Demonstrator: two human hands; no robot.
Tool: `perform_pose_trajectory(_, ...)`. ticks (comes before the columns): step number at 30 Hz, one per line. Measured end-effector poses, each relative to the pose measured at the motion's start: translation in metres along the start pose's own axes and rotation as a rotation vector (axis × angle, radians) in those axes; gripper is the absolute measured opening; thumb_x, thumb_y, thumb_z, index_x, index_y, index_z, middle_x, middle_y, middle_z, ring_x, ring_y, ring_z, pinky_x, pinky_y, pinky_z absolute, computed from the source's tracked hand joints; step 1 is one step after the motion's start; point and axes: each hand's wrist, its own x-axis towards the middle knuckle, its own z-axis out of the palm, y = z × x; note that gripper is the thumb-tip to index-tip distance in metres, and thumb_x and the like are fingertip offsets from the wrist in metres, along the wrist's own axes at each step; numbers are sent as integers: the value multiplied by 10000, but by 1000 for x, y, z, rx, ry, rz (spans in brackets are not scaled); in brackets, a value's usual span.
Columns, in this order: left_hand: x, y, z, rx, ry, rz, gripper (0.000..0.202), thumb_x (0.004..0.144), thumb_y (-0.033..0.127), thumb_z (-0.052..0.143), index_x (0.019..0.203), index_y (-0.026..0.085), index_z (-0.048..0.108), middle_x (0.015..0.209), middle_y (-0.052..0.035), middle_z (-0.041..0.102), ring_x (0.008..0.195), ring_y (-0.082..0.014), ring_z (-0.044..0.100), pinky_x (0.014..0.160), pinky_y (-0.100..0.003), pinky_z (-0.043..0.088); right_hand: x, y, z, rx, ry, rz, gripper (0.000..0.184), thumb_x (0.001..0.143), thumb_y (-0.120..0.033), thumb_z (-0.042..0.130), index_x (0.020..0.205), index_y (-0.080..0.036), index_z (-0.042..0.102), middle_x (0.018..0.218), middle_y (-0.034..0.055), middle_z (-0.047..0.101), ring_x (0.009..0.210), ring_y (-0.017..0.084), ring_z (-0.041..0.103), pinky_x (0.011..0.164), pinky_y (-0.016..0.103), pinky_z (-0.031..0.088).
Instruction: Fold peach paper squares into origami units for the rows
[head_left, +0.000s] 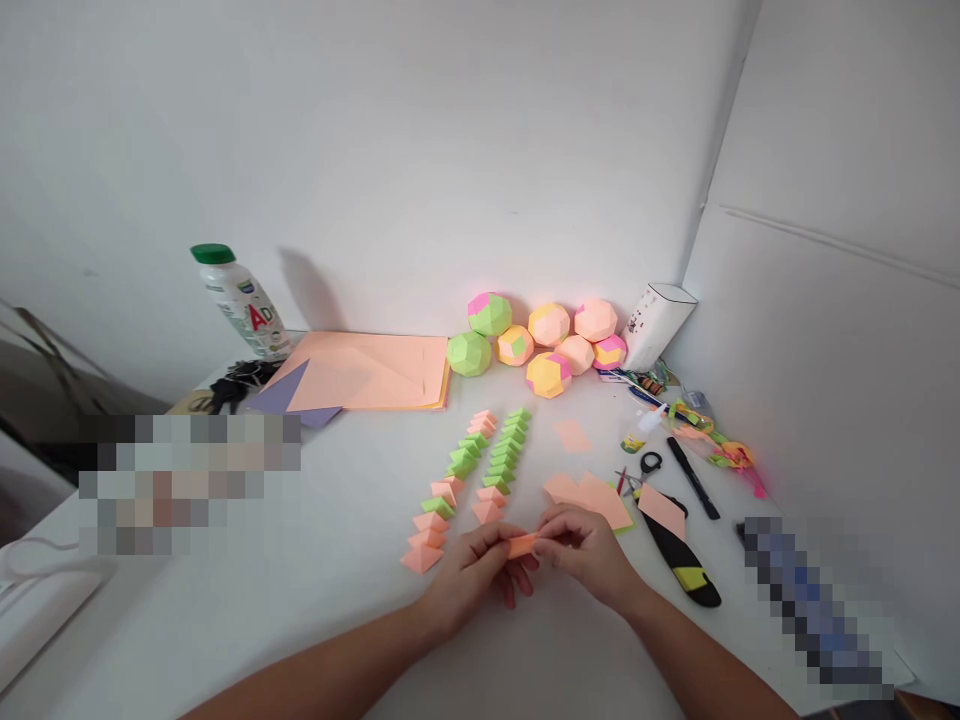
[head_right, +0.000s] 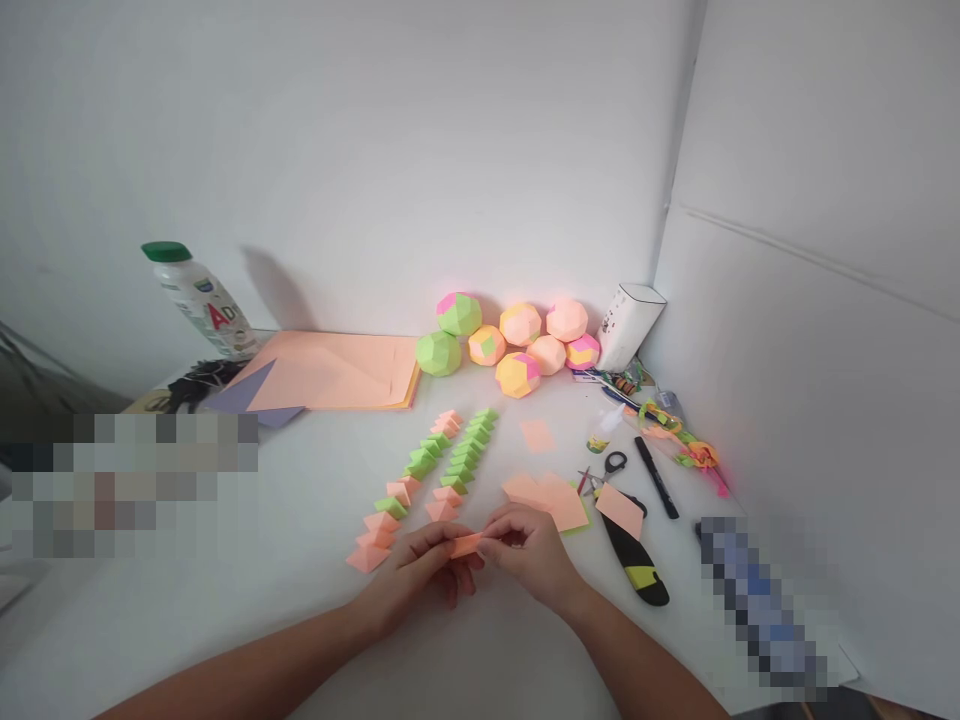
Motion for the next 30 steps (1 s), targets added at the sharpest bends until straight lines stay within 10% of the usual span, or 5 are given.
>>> perform_pose_trajectory(20,-2,-5,6,250,85,86,357,823,488,552,853,151,669,681,-38,669,536,-136,601,513,-247,495,-3,-1,6,-45,58,-123,126,747,-280,713,683,-177,748,664,49,633,624,154,576,509,246,455)
perform_pose_trajectory(30,-1,-5,5,188,70,91,336,824,478,559,856,157,656,773,-54,689,617,-165,639,512,-250,506,-3,9,4,84,-41,159,266,751,-381,690,843,-133,661,623,-5,586,517,103,532,477,225,452)
